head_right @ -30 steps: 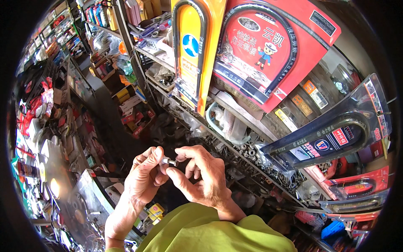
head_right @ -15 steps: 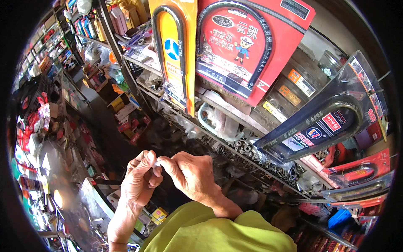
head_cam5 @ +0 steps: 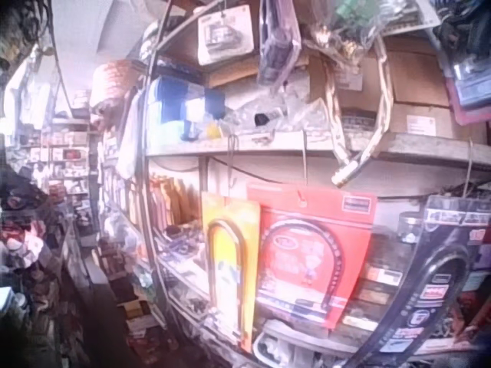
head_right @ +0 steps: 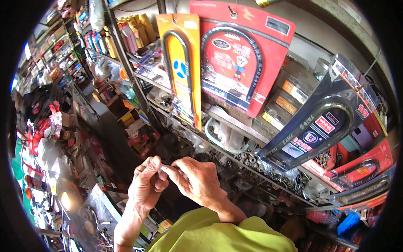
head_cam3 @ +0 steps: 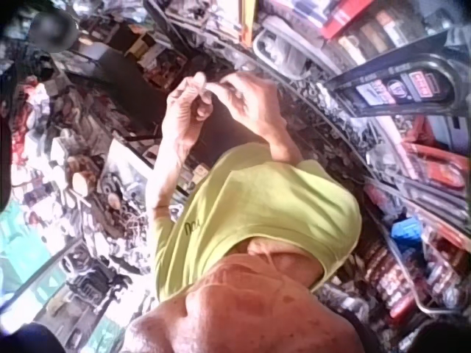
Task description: The person handles small motorcycle parts and tools on a cluttered workbench, using a screwdriver to manipulate a component and picking up various items from the bench and shelves. The person also briefly places a bare foot on the workbench while working.
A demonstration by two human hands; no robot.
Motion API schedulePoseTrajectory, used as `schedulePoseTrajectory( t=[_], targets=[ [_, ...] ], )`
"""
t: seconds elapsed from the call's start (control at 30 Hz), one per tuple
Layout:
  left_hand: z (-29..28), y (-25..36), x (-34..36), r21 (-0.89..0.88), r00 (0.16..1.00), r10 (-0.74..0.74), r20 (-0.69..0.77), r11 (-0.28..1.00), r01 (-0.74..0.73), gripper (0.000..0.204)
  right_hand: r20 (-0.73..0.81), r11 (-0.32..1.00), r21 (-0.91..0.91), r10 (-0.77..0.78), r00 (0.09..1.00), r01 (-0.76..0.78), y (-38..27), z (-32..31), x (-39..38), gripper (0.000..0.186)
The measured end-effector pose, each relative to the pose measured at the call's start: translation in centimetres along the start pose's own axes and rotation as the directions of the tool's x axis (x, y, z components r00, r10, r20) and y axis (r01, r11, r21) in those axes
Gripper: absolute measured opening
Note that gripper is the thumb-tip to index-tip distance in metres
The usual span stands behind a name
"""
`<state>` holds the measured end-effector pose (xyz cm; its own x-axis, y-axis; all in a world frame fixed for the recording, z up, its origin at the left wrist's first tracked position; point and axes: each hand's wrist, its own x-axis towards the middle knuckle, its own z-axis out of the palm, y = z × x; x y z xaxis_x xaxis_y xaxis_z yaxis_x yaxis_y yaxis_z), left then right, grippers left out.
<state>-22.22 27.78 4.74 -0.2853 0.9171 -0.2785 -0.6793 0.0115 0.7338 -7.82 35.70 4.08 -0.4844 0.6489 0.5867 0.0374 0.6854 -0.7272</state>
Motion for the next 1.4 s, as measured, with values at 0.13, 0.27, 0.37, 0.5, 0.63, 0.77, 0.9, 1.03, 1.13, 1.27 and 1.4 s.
schedulePoseTrajectory(
  t=[0.13,0.27,0.37,0.5,0.63,0.77,0.9,1.03,1.13,1.27,1.4],
  targets=[
    [-0.4,-0.3,-0.2,0.014,0.998,0.053,0.045,0.998,-0.054,0.027,-0.008,0.999,-0.024,-0.042,0.999,0.042,-0.1,0.2,0.0,0.010],
    [-0.2,0.0,-0.8,0.097,0.994,0.102,0.035,0.990,-0.105,0.019,0.000,0.998,-0.003,0.069,0.998,-0.069,0.0,0.5,-0.6,0.017],
    [0.2,0.1,-1.3,0.116,0.983,0.167,0.078,0.978,-0.175,0.016,0.013,0.989,0.042,0.142,0.990,-0.142,-0.1,0.4,-0.5,0.027],
    [-0.1,0.3,-1.5,0.079,0.988,0.118,0.102,0.989,-0.126,0.014,-0.015,0.990,0.061,0.125,0.992,-0.123,-0.5,0.6,-0.3,0.031],
    [-0.2,0.3,-1.5,0.084,0.985,0.121,0.122,0.988,-0.131,0.015,-0.038,0.993,0.059,0.104,0.994,-0.102,0.0,0.5,-0.4,0.032],
    [-0.2,-0.4,-1.1,0.157,0.976,0.154,0.152,0.971,-0.178,0.014,-0.068,0.987,0.105,0.127,0.990,-0.120,-0.1,0.2,-0.4,0.033],
    [-0.2,-0.9,-0.7,0.185,0.946,0.169,0.276,0.957,-0.225,0.014,-0.029,0.983,0.095,0.163,0.986,-0.160,1.0,-0.1,-0.8,0.036],
    [-1.3,-0.9,0.1,0.308,0.956,0.112,0.270,0.931,-0.196,0.013,0.038,0.936,0.223,0.269,0.962,-0.270,0.8,0.2,-0.4,0.031],
    [-2.2,-2.6,2.6,0.278,0.963,0.039,0.268,0.954,-0.116,0.021,-0.055,0.925,0.250,0.309,0.950,-0.287,3.7,-1.6,-1.2,0.033],
    [-9.0,-6.7,8.8,0.622,0.918,0.329,0.222,0.677,-0.393,0.021,-0.114,0.905,0.266,0.372,0.921,-0.333,5.1,-1.2,-0.8,0.035],
    [-13.9,-7.4,10.6,0.997,0.852,0.519,-0.071,0.013,0.075,0.012,0.008,0.930,0.265,0.260,0.966,-0.253,0.7,5.0,-0.5,0.025]
  ],
)
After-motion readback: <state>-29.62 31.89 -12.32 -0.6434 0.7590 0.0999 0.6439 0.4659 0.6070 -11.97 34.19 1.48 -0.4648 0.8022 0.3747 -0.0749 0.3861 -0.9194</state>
